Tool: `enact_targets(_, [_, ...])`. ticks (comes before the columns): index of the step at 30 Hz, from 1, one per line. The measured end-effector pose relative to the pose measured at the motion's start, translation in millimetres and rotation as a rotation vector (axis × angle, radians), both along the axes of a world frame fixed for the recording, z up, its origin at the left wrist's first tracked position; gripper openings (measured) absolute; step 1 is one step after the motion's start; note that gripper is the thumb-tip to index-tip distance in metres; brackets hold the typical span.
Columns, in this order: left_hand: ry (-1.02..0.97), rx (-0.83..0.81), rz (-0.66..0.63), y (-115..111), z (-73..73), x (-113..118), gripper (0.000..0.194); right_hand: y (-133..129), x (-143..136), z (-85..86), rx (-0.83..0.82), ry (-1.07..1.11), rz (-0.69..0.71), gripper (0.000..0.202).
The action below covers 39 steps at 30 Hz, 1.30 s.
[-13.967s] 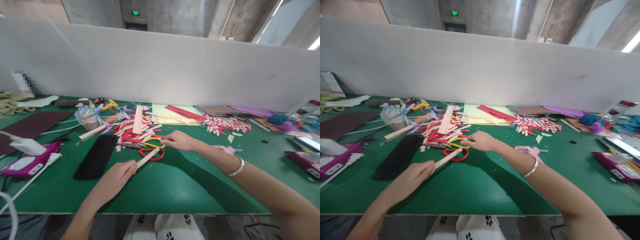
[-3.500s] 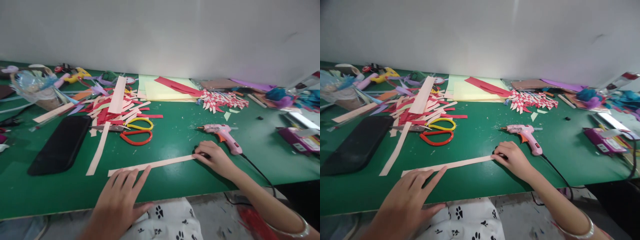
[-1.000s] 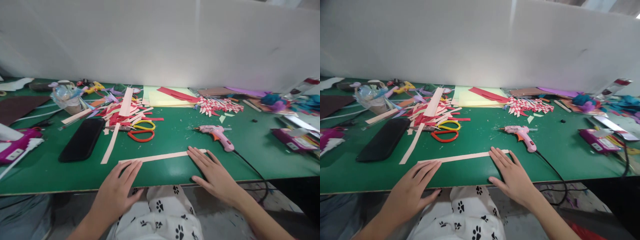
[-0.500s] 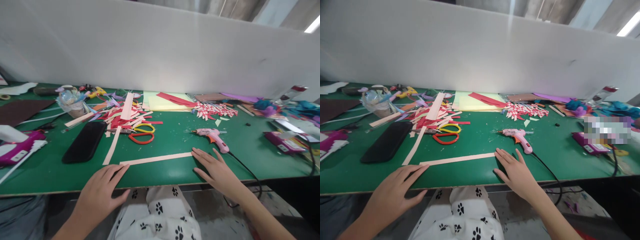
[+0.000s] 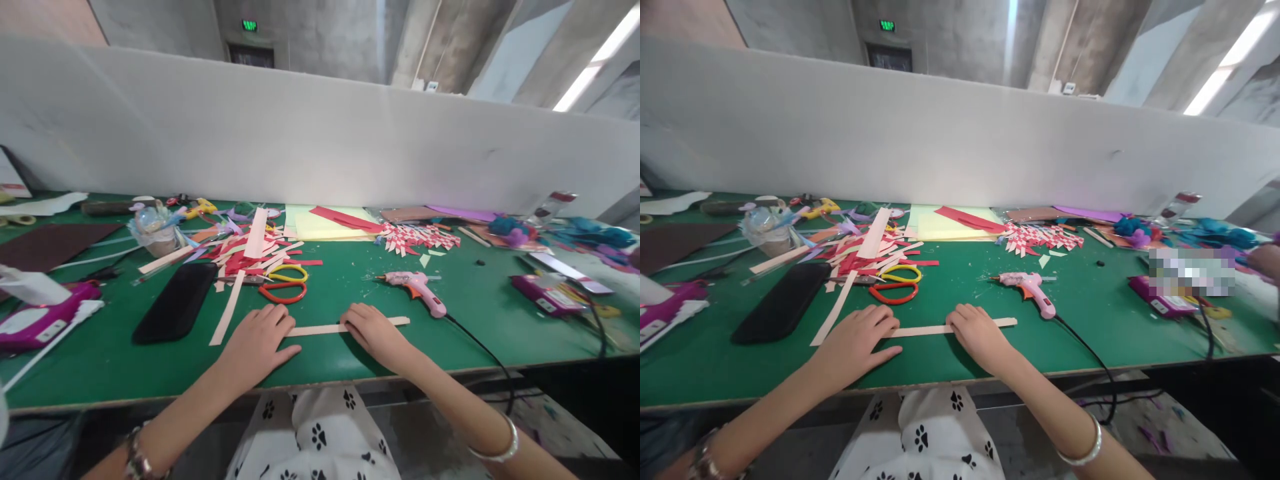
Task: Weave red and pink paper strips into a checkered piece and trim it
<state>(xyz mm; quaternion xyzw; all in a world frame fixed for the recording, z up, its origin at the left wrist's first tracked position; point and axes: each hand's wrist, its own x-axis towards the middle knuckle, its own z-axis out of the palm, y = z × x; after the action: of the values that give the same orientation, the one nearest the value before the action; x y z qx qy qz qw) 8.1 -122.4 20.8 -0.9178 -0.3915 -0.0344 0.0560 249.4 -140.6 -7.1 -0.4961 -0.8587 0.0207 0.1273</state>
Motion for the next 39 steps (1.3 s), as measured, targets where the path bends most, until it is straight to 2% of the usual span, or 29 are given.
enact_targets(4, [0.034, 0.088, -0.119, 5.0, -2.5, 14.2, 0.023, 3.7, 0.6, 1.2, -0.059, 0.146, -0.016, 0.019])
enact_targets(7, [0.113, 0.214, -0.163, 5.7, -4.6, 21.1, 0.017, 8.8, -1.3, 9.9, -0.111, 0.173, -0.015, 0.021])
enact_targets(9, [0.148, 0.206, -0.183, 6.7, -2.0, 24.1, 0.022, 11.2, -3.5, 18.8, -0.121, 0.157, 0.008, 0.022])
enact_targets(12, [0.125, 0.065, -0.190, 9.5, 8.8, 25.4, 0.030, 10.5, -9.8, 32.7, -0.090, 0.119, 0.091, 0.019])
enact_targets(16, [-0.049, -0.226, -0.184, 12.0, 27.4, 23.2, 0.040, 3.7, -26.1, 43.2, -0.044, 0.018, 0.193, 0.019])
enact_targets(20, [-0.221, -0.564, -0.147, 11.4, 40.0, 22.3, 0.045, 1.0, -39.8, 46.0, -0.055, -0.037, 0.172, 0.019])
enact_targets(22, [-0.241, -0.627, -0.116, 11.6, 43.2, 23.0, 0.044, 2.9, -42.0, 47.0, -0.081, -0.029, 0.127, 0.020])
enact_targets(25, [-0.234, -0.682, -0.139, 14.6, 44.4, 23.9, 0.042, 8.1, -39.3, 48.4, -0.133, 0.004, 0.090, 0.020])
enact_targets(28, [-0.262, -0.763, -0.157, 20.0, 41.3, 21.7, 0.040, 15.2, -29.6, 47.9, -0.195, 0.084, 0.165, 0.017])
enact_targets(32, [-0.322, -0.884, -0.119, 27.0, 35.9, 11.3, 0.039, 23.3, -6.1, 45.1, -0.253, 0.179, 0.288, 0.015])
enact_targets(35, [-0.350, -0.965, -0.081, 30.9, 34.4, -1.6, 0.041, 23.4, 15.6, 44.0, -0.267, 0.226, 0.276, 0.015])
enact_targets(39, [-0.355, -1.014, -0.047, 34.3, 37.5, -20.1, 0.043, 18.7, 47.5, 41.8, -0.310, 0.231, 0.179, 0.016])
